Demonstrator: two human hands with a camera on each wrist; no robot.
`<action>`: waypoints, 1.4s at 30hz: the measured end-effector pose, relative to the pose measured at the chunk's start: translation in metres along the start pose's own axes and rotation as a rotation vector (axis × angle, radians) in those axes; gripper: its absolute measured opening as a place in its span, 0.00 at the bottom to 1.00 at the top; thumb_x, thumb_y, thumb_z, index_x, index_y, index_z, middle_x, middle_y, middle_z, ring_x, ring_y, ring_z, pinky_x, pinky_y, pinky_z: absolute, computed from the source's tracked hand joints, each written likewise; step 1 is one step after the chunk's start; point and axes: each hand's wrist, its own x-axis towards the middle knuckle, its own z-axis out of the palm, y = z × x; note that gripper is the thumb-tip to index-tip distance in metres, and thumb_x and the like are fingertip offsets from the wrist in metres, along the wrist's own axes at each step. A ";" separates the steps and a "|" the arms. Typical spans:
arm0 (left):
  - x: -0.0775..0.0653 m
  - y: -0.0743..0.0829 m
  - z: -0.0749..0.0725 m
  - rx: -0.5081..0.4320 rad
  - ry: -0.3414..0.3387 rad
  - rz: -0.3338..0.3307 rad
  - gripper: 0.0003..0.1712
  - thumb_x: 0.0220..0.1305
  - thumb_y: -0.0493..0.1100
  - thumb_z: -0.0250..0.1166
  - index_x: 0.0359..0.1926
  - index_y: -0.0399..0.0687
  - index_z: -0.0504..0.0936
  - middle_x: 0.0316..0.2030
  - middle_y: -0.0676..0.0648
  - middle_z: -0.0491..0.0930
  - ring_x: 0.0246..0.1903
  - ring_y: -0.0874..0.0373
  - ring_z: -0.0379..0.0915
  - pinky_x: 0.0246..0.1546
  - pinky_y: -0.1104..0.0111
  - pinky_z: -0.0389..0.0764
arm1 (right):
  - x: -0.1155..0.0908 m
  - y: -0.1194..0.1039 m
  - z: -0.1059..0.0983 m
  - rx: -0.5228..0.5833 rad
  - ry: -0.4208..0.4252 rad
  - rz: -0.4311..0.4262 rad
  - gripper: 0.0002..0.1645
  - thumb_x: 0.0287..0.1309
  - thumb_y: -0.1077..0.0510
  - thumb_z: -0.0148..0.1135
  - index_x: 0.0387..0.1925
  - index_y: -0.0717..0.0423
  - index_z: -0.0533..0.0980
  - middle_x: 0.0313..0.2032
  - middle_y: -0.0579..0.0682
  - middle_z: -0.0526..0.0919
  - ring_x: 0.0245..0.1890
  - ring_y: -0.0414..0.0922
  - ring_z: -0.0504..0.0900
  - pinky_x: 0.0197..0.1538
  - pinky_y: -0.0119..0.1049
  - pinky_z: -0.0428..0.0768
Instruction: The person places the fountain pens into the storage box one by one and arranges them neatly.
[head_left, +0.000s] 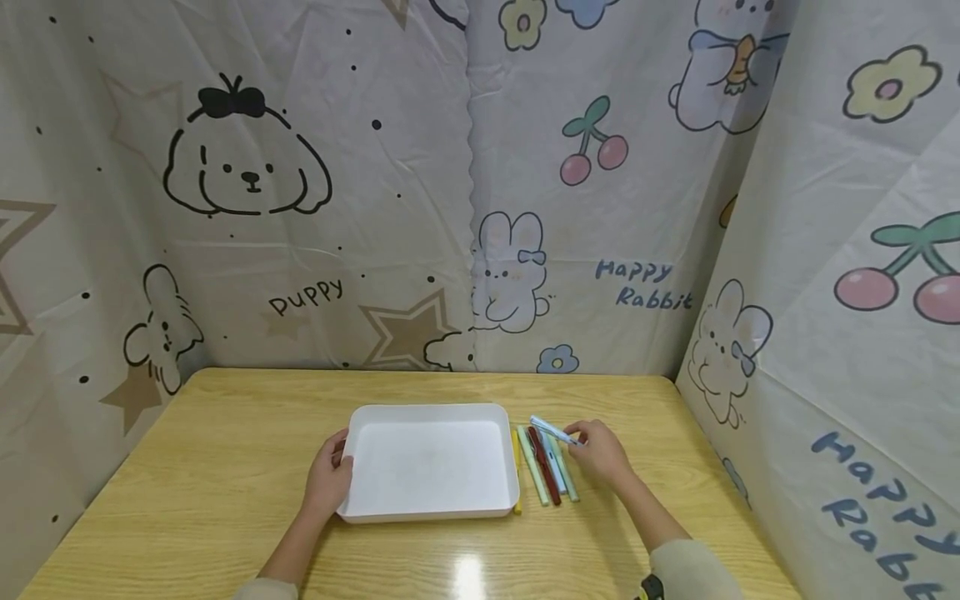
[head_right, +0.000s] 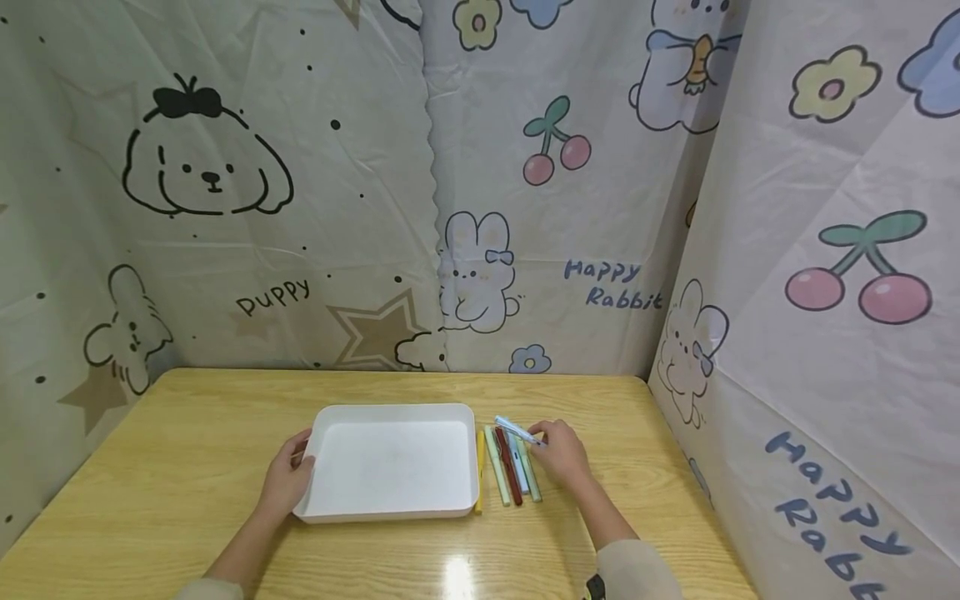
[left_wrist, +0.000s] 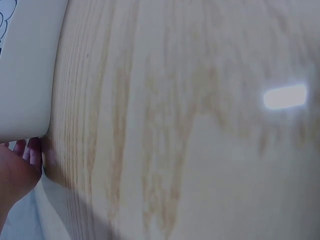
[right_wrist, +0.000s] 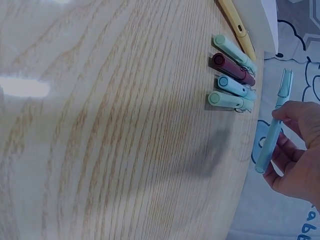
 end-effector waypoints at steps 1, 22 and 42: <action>0.000 0.000 0.000 0.000 0.000 0.001 0.28 0.68 0.33 0.43 0.69 0.39 0.55 0.63 0.33 0.61 0.60 0.40 0.62 0.59 0.49 0.68 | 0.000 -0.001 0.000 0.001 -0.003 0.004 0.14 0.53 0.62 0.60 0.43 0.57 0.80 0.30 0.52 0.73 0.25 0.43 0.68 0.26 0.32 0.66; 0.000 0.002 0.000 0.009 -0.005 0.007 0.28 0.68 0.33 0.42 0.68 0.38 0.54 0.63 0.32 0.61 0.61 0.38 0.60 0.61 0.48 0.66 | 0.001 -0.010 0.001 -0.005 -0.033 -0.028 0.13 0.53 0.62 0.60 0.43 0.55 0.80 0.29 0.51 0.72 0.24 0.43 0.67 0.25 0.33 0.65; -0.001 0.000 -0.001 0.005 -0.006 0.002 0.28 0.68 0.34 0.43 0.69 0.39 0.54 0.63 0.32 0.60 0.62 0.38 0.60 0.61 0.47 0.66 | 0.002 -0.019 0.006 -0.007 -0.033 -0.088 0.14 0.49 0.64 0.60 0.40 0.57 0.81 0.27 0.50 0.73 0.26 0.42 0.68 0.27 0.33 0.67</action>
